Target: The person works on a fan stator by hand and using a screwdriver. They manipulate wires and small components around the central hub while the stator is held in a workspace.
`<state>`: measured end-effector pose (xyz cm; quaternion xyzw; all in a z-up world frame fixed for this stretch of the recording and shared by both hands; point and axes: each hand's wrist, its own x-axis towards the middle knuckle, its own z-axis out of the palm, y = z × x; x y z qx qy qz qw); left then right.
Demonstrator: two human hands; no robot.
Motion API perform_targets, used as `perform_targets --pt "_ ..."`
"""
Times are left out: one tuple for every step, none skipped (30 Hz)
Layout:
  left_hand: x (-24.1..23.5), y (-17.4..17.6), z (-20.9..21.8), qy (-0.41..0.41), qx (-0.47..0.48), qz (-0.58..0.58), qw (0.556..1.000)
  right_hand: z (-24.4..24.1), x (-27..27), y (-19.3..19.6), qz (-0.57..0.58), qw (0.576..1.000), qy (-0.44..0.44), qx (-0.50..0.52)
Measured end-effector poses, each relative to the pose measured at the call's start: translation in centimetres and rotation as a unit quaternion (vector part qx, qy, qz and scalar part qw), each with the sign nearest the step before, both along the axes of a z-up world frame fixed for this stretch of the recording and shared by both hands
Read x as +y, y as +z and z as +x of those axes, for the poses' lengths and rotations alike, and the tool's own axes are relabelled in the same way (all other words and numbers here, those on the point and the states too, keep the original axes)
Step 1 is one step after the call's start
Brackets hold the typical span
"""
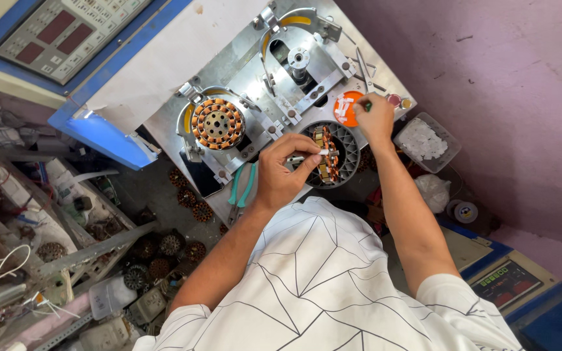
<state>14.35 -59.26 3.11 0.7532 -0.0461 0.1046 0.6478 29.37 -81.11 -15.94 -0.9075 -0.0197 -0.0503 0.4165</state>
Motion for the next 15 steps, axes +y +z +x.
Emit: perform_targets --pt "0.1 0.1 -0.1 0.006 -0.006 0.013 1.000 -0.6 0.0 2.0 0.018 1.000 -0.013 -0.007" --pt "0.2 0.1 -0.2 0.013 -0.012 0.025 1.000 -1.6 0.2 4.3 0.106 0.994 -0.018 0.015" --pt "0.3 0.0 -0.3 0.013 -0.008 0.028 0.999 -2.9 0.3 7.0 0.192 0.980 -0.023 0.038" --pt "0.4 0.0 -0.4 0.013 -0.002 0.032 0.999 -4.8 0.2 9.8 0.211 0.976 0.016 0.049" --pt "0.5 0.1 -0.6 0.012 0.004 0.035 0.999 -6.8 0.1 12.6 0.231 0.970 0.054 0.060" --pt "0.5 0.1 -0.8 0.008 0.005 0.039 0.999 -9.0 0.2 15.1 0.225 0.966 0.123 0.044" --pt "0.5 0.1 -1.0 0.004 0.007 0.044 0.999 -10.7 0.5 17.2 0.218 0.957 0.191 0.028" --pt "0.3 0.1 -1.1 -0.004 0.009 0.046 0.999 -11.9 1.1 18.7 0.188 0.962 0.197 0.022" --pt "0.1 0.0 -1.2 -0.015 0.004 0.046 0.999 -12.9 1.6 19.7 0.157 0.967 0.202 0.016" --pt "0.0 -0.1 -1.5 -0.025 0.000 0.047 0.999 -13.6 2.1 20.2 0.126 0.970 0.209 0.011" --pt "-0.1 -0.1 -1.8 -0.036 -0.004 0.047 0.998 -14.0 2.4 20.5 0.134 0.971 0.198 0.009" --pt "-0.1 -0.2 -2.1 -0.038 -0.015 0.059 0.997 -14.4 2.9 20.4 0.142 0.972 0.189 0.005" --pt "-0.1 -0.3 -2.5 -0.040 -0.026 0.071 0.996 -14.7 3.1 20.3 0.151 0.972 0.180 0.001" --pt "-0.2 -0.4 -2.8 -0.041 -0.038 0.084 0.995 -15.1 3.1 20.2 0.146 0.972 0.184 -0.010" --pt "-0.2 -0.6 -3.0 -0.048 -0.033 0.084 0.995 -15.4 3.1 20.0 0.142 0.971 0.189 -0.021"
